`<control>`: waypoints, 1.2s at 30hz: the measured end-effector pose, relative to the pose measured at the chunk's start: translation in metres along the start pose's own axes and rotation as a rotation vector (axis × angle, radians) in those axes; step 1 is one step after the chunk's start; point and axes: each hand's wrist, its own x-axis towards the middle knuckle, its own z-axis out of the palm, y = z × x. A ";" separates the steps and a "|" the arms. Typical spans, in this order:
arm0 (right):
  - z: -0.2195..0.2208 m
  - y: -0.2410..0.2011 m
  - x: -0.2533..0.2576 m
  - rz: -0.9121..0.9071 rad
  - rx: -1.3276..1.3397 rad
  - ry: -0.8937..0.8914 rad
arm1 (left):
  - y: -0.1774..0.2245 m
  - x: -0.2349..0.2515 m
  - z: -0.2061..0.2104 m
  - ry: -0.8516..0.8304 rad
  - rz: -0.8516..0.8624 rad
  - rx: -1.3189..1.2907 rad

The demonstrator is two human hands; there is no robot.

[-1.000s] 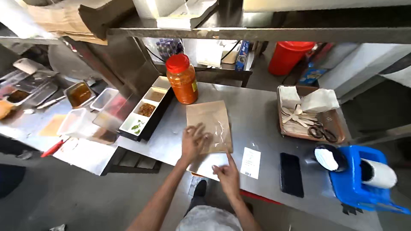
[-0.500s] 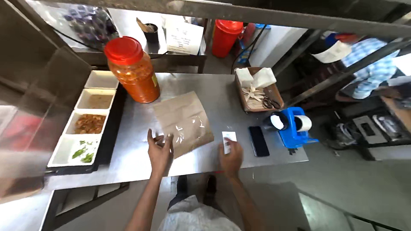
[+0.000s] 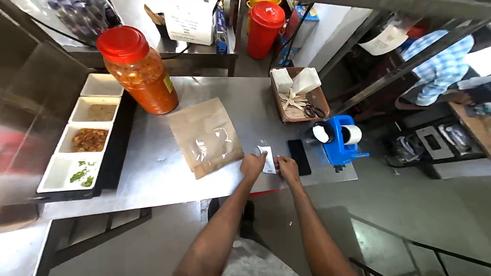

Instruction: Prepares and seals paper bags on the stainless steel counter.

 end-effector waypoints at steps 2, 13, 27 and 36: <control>-0.009 -0.004 -0.002 0.010 0.021 -0.067 | 0.011 0.015 0.007 -0.009 -0.036 -0.025; -0.038 -0.042 0.010 0.080 0.409 -0.285 | 0.050 -0.052 -0.039 0.089 0.471 -0.407; 0.145 -0.209 -0.030 -1.442 -0.574 -0.156 | -0.061 -0.023 -0.184 0.439 -0.050 0.098; 0.086 -0.242 0.008 -1.083 -0.314 0.068 | -0.075 -0.040 -0.248 0.708 0.267 0.307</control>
